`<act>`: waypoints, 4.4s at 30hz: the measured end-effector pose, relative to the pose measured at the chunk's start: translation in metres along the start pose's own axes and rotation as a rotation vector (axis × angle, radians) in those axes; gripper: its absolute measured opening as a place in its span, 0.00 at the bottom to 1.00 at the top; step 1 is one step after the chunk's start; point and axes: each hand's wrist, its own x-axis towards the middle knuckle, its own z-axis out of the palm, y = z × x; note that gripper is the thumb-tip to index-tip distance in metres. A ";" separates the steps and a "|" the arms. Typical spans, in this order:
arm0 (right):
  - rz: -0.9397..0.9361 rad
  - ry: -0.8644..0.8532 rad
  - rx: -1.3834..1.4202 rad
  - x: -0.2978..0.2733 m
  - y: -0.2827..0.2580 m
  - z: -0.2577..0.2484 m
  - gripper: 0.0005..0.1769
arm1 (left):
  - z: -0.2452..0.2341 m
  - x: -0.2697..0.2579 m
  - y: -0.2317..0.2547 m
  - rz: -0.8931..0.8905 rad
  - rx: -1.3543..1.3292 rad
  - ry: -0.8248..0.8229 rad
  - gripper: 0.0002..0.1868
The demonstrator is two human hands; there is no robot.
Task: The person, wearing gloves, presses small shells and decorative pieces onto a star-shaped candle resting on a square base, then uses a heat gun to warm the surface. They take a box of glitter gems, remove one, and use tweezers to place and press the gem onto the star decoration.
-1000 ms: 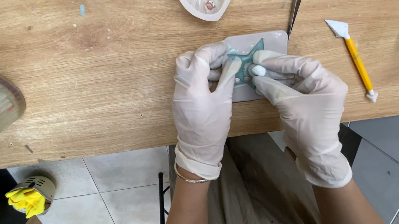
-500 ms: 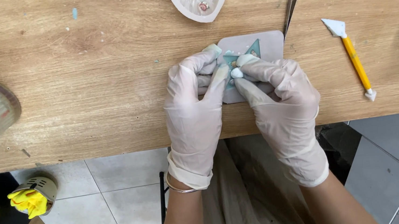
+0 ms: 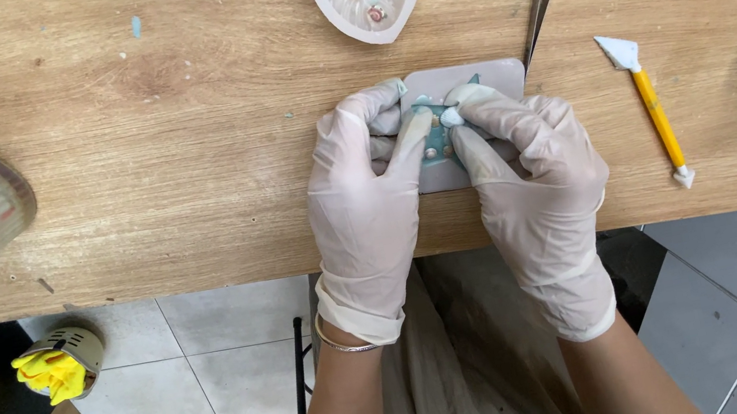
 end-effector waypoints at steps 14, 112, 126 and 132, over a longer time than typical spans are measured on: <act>-0.017 -0.071 -0.150 0.012 -0.011 -0.006 0.18 | -0.001 0.004 0.002 -0.016 -0.004 -0.027 0.16; 0.042 0.114 0.426 -0.041 0.009 -0.040 0.07 | 0.001 -0.042 -0.052 0.373 0.552 0.179 0.24; -0.149 -0.003 0.126 -0.032 -0.008 -0.036 0.07 | -0.002 -0.043 -0.056 0.404 0.507 0.137 0.25; -0.274 -0.051 0.154 -0.030 0.002 -0.034 0.10 | -0.001 -0.041 -0.053 0.365 0.501 0.130 0.25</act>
